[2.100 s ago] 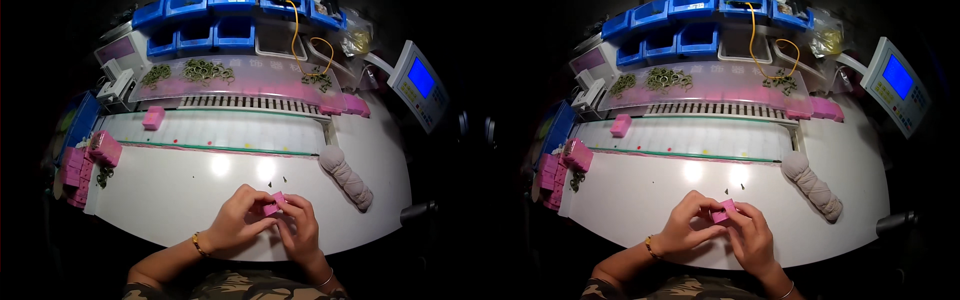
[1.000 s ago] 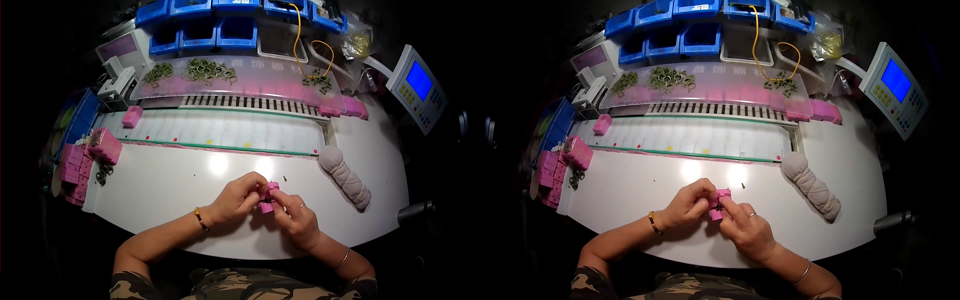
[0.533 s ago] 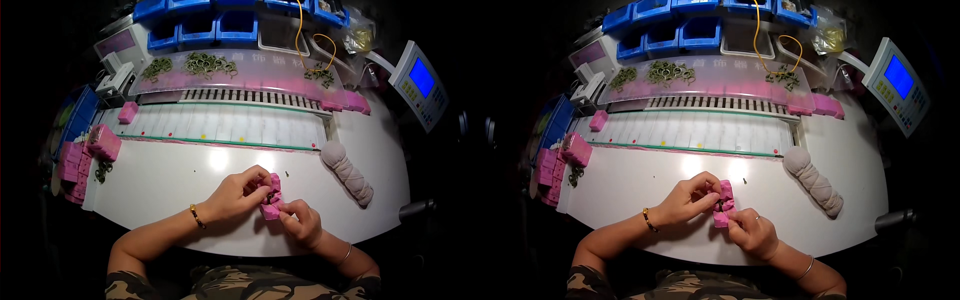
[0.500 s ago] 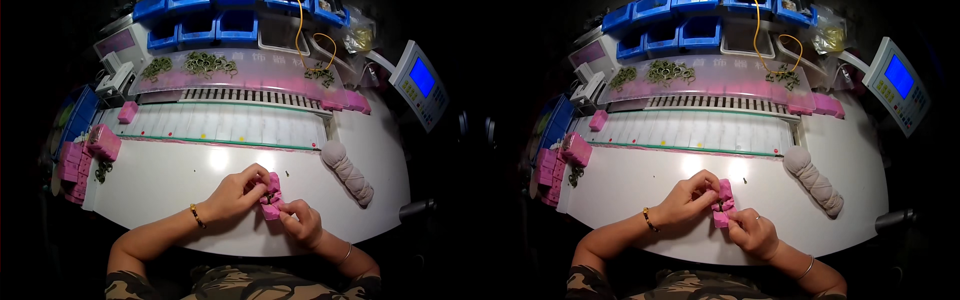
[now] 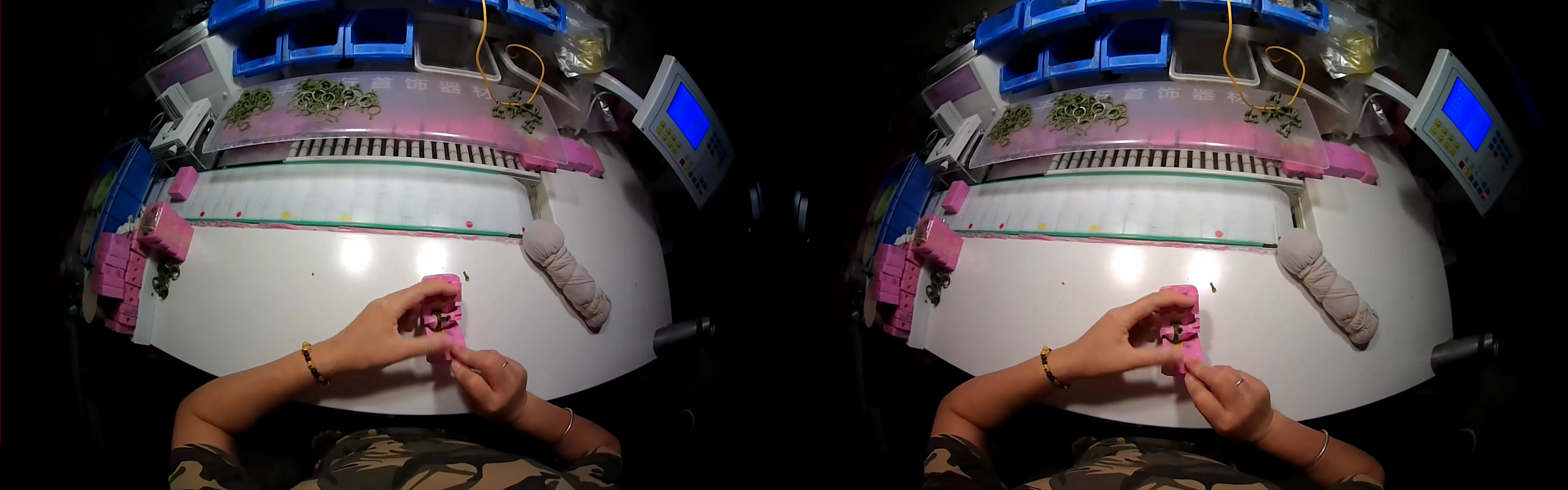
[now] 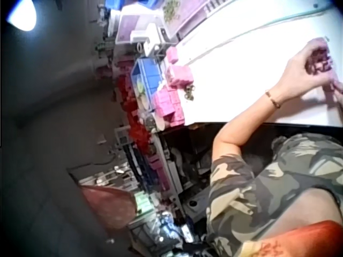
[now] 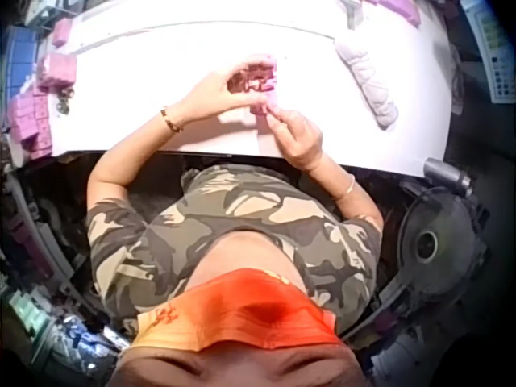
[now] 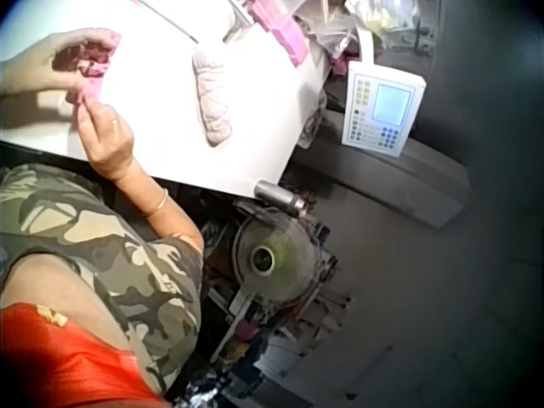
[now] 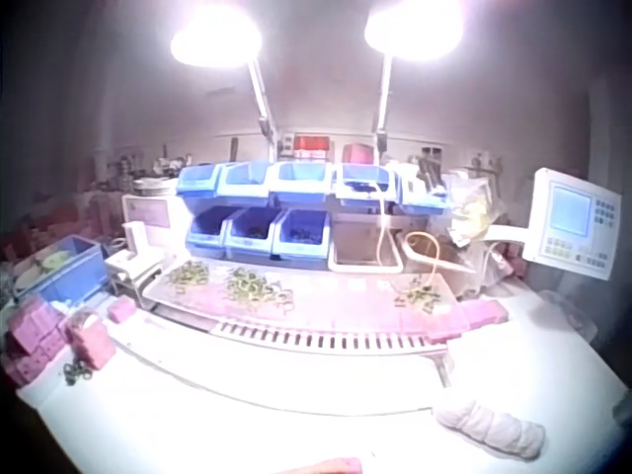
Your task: The person fits small green components into a pink mold, presses them into place, and then uses a small white pad to press and smooth the assembly. The person repeats these actions for multiple small components and pink molds on a workbench.
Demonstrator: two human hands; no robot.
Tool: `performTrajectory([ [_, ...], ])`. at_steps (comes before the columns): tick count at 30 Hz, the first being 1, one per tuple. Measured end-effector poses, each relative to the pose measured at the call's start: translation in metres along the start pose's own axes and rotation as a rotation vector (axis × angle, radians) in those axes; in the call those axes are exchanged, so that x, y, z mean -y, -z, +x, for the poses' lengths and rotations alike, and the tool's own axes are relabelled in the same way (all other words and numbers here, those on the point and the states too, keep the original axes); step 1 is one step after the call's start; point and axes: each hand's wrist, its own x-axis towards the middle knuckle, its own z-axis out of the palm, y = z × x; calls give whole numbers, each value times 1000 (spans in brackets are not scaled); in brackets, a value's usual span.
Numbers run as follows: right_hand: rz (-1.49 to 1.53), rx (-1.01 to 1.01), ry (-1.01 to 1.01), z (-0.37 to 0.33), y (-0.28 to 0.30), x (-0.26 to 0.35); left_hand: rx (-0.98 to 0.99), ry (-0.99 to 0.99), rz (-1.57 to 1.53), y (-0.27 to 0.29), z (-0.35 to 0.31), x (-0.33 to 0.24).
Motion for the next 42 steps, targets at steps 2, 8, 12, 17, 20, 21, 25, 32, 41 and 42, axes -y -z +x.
performTrajectory([
  [2, 9, -12, -8, -1, 1, 0, 25, -91, -98, -3, 1, 5],
  [8, 473, -36, -270, 17, 13, -7, 77, -158, 27, 2, 4, 4],
  [12, 245, 33, -531, 44, 16, -9, 71, -136, 244, -1, 3, 2],
  [17, -45, 259, -498, 58, 1, -4, -65, -298, 332, -9, 2, 9],
  [20, -115, 247, -475, 58, -17, -7, -58, -248, 236, -10, 1, 9],
  [21, -116, 244, -476, 59, -17, -7, -57, -249, 238, -10, 1, 12],
  [25, 39, 220, -547, 64, -3, -12, -54, -270, 264, -7, 0, 14],
  [32, 267, 104, -495, 51, 14, -57, 72, -99, 162, 4, 4, 7],
  [41, 88, 209, -401, 45, 9, -72, 27, -145, 413, -4, 3, -2],
  [42, 26, 168, -411, 47, 18, -73, 22, -137, 447, -5, 3, -3],
])
